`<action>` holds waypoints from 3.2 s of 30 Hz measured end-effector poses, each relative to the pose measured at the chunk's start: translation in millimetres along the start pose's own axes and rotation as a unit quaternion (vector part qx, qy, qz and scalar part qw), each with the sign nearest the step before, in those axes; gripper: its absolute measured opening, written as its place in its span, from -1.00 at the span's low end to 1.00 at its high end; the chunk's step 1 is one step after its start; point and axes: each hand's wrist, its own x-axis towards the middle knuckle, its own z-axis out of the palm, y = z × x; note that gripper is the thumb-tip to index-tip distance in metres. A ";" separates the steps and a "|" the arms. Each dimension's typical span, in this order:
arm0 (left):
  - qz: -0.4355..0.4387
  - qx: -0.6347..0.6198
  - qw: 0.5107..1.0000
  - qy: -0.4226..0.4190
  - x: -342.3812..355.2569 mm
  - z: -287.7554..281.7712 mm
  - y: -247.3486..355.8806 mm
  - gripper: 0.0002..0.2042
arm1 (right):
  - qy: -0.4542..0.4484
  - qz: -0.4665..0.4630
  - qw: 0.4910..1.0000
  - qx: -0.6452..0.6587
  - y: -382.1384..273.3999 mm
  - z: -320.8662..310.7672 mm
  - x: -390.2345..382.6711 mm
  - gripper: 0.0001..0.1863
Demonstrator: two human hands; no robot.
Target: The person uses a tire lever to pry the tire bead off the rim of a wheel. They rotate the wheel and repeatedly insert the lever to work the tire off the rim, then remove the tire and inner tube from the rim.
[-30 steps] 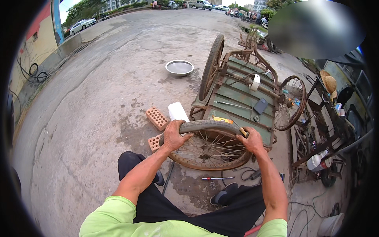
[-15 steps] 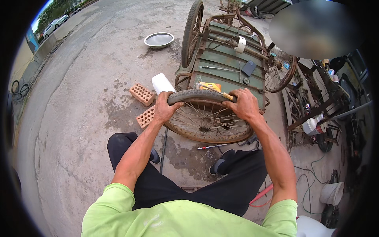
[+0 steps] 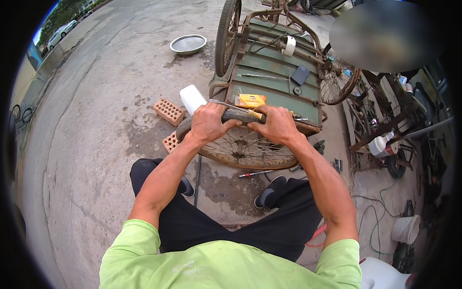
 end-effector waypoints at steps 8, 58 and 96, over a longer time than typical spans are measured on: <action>-0.022 -0.004 0.998 -0.060 4.2 -4.0 -0.7 -0.30 | -0.088 0.027 0.995 0.025 4.4 -13.0 15.9 -0.38; -0.033 -0.032 0.990 -0.136 28.0 -13.3 -7.0 -0.36 | -0.169 0.173 0.968 -0.062 -71.3 -93.1 -30.0 -0.56; -0.098 0.070 0.980 0.161 31.5 77.2 10.8 -0.29 | 0.108 0.182 0.964 0.162 26.2 252.1 16.6 -0.37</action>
